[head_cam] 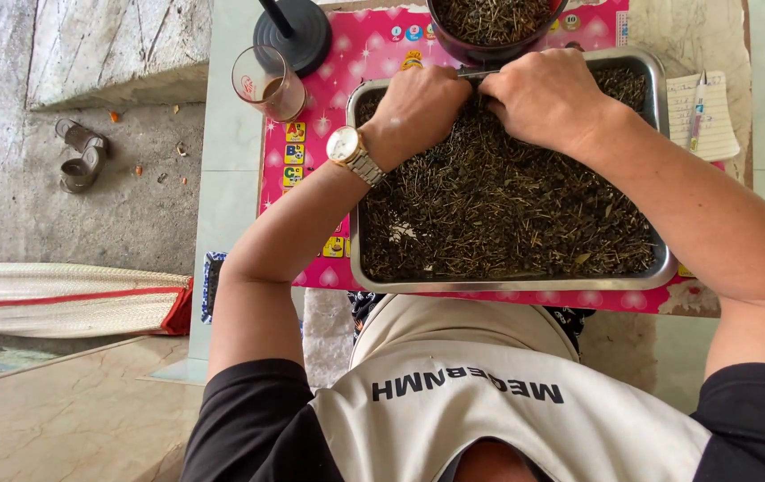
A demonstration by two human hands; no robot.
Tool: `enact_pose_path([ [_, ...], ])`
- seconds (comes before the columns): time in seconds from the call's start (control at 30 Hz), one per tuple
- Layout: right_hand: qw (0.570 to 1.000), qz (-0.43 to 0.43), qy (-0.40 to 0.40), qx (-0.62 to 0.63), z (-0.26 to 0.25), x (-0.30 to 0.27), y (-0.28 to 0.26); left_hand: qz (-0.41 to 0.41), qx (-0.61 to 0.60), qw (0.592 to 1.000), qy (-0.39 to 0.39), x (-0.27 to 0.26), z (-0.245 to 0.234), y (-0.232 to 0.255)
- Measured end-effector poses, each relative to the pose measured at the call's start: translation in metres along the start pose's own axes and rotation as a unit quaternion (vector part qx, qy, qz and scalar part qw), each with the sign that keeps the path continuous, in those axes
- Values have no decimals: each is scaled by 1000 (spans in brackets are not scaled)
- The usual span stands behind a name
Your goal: Manually sorting dried tea leaves in a metal tray to remove stems and debris, placing them into a separate bowl.
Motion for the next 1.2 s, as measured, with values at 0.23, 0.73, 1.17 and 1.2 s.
enact_pose_path([
  [0.23,997,-30,77,-3,9,-4,-3,-45,-33,998,-16,-8,-2,-2],
  [0.73,979,53,-191,49,-60,-27,-3,73,-170,982,-32,-17,-92,-1],
  [1.17,975,86,-41,198,-68,-53,23,-14,-158,986,57,-44,-100,6],
  [1.2,975,97,-91,179,-65,-66,24,-52,-153,987,-13,-62,-96,7],
])
Point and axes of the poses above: each hand's wrist, its own x-axis towards the middle knuckle, its own z-axis out of the palm, y = z × x, the point moved 3 cm from there along x, towards the middle knuckle, and after that the axes turned 5 degrees about -x, right-handed, at the moved point
